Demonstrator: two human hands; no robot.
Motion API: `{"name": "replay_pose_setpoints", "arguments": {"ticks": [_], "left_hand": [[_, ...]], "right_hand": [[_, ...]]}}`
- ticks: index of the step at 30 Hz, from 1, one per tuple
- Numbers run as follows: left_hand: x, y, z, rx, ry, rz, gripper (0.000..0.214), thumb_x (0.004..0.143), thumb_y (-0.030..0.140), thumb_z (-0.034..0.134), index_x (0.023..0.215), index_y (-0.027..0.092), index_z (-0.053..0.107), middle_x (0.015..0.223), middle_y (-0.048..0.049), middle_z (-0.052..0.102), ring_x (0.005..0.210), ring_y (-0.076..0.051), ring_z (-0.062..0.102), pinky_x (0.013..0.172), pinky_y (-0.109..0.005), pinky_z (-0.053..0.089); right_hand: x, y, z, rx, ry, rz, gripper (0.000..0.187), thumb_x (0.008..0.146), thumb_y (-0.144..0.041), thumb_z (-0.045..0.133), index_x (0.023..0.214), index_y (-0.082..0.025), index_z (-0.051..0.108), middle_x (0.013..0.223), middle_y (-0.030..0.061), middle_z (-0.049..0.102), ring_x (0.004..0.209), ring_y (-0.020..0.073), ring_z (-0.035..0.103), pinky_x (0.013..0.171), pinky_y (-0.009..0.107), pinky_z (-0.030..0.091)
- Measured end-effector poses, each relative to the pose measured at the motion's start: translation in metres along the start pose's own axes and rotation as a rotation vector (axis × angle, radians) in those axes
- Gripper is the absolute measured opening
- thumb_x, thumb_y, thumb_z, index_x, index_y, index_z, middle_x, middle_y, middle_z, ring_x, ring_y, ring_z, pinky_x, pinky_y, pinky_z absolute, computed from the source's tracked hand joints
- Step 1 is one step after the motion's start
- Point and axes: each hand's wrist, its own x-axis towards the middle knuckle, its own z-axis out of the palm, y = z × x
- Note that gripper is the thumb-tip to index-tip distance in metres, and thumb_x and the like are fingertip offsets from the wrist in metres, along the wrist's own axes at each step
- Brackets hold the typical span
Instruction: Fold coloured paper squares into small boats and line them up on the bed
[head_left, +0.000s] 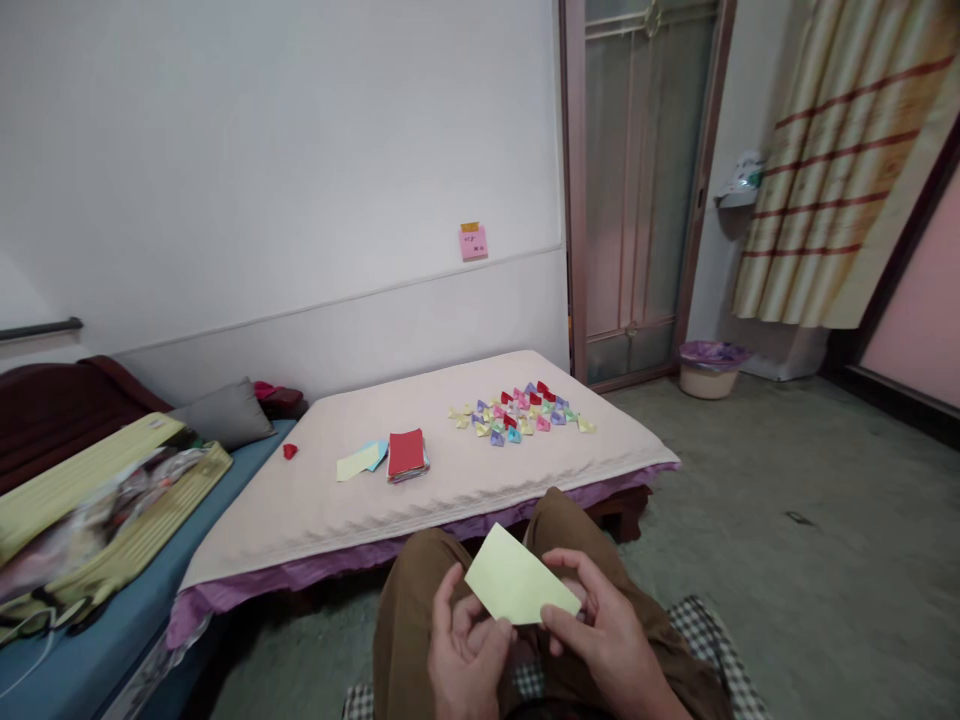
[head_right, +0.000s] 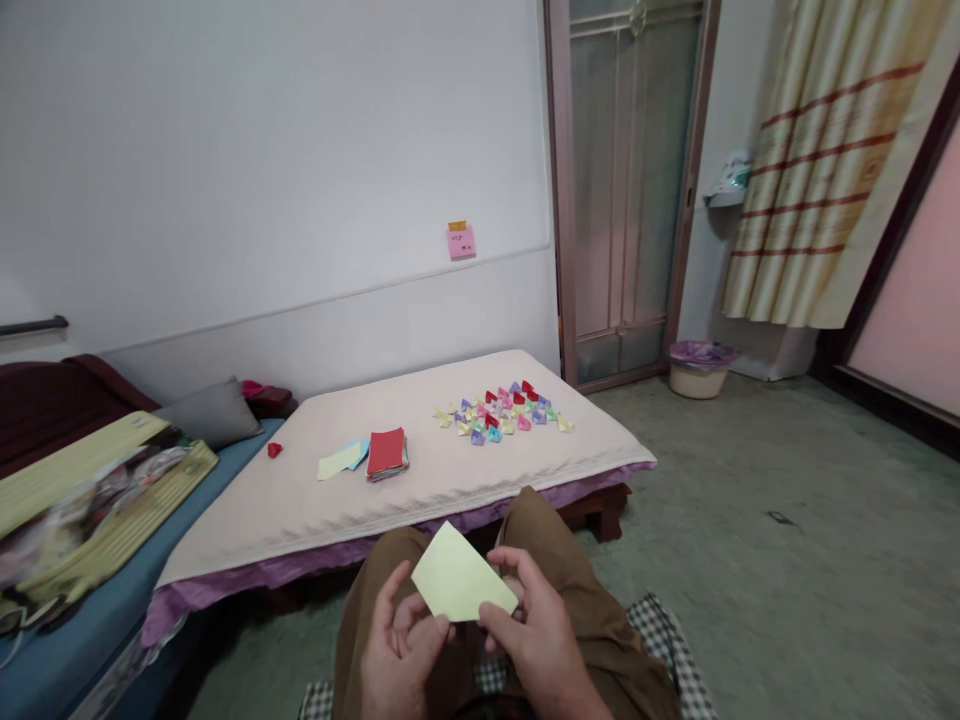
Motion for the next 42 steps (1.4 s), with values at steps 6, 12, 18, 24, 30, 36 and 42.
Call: {"name": "replay_pose_setpoints", "arguments": {"ticks": [6,12,18,24,30,36,42], "left_hand": [[0.007,0.000,-0.007,0.023,0.061,-0.034,0.044,0.052,0.024,0.082,0.090,0.012,0.062,0.085,-0.0109,0.070,0.059,-0.015,0.065,0.054,-0.022,0.050],[0.002,0.009,-0.001,0.040,0.079,0.150,0.049,0.056,0.023,0.079,0.098,0.019,0.054,0.091,-0.0062,0.066,0.054,-0.010,0.062,0.053,-0.021,0.049],[0.001,0.008,-0.002,0.224,0.053,0.271,0.029,0.063,0.025,0.071,0.088,0.017,0.061,0.112,-0.0120,0.061,0.053,-0.008,0.058,0.051,-0.020,0.048],[0.000,0.011,-0.004,0.414,-0.018,0.365,0.017,0.065,0.025,0.068,0.080,0.016,0.068,0.109,-0.0123,0.059,0.055,-0.010,0.057,0.051,-0.022,0.049],[0.003,0.005,-0.008,0.385,-0.118,0.211,0.048,0.069,0.021,0.065,0.116,0.016,0.054,0.072,-0.0018,0.063,0.049,-0.009,0.054,0.047,-0.017,0.043],[0.000,0.012,-0.010,0.596,-0.158,0.458,0.022,0.073,0.022,0.059,0.093,0.020,0.068,0.121,-0.0114,0.053,0.057,-0.009,0.056,0.054,-0.024,0.049],[0.000,0.017,-0.016,0.823,-0.244,0.575,0.019,0.079,0.028,0.056,0.083,0.021,0.073,0.118,-0.0112,0.059,0.070,-0.017,0.063,0.064,-0.031,0.050]], "right_hand": [[0.001,0.008,0.003,0.000,-0.162,0.022,0.042,0.062,-0.017,0.063,0.103,-0.016,0.053,0.063,-0.0024,0.065,0.050,0.0130,0.056,0.048,0.022,0.043],[0.001,0.014,0.002,0.068,-0.180,-0.084,0.057,0.065,-0.020,0.066,0.118,-0.017,0.046,0.075,0.0014,0.066,0.067,0.0187,0.061,0.061,0.028,0.046],[-0.004,0.010,-0.001,-0.005,-0.187,-0.185,0.076,0.071,-0.017,0.061,0.140,-0.021,0.028,0.100,0.0059,0.064,0.090,0.0209,0.060,0.084,0.033,0.045],[-0.001,0.007,-0.013,-0.059,-0.164,-0.178,0.072,0.072,-0.018,0.064,0.138,-0.028,0.036,0.111,0.0056,0.059,0.095,0.0221,0.059,0.083,0.033,0.045],[0.001,-0.015,-0.022,-0.241,-0.385,-0.320,0.024,0.076,-0.023,0.062,0.097,-0.026,0.073,0.092,0.0046,0.059,0.083,0.0195,0.057,0.072,0.028,0.044],[0.003,-0.017,-0.017,-0.276,-0.276,-0.248,0.024,0.067,-0.019,0.063,0.088,-0.018,0.075,0.072,0.0025,0.057,0.068,0.0175,0.054,0.062,0.027,0.041],[0.005,-0.017,-0.017,-0.374,-0.213,-0.164,0.019,0.064,-0.017,0.060,0.079,-0.015,0.072,0.069,0.0019,0.059,0.067,0.0181,0.054,0.062,0.027,0.039]]}}
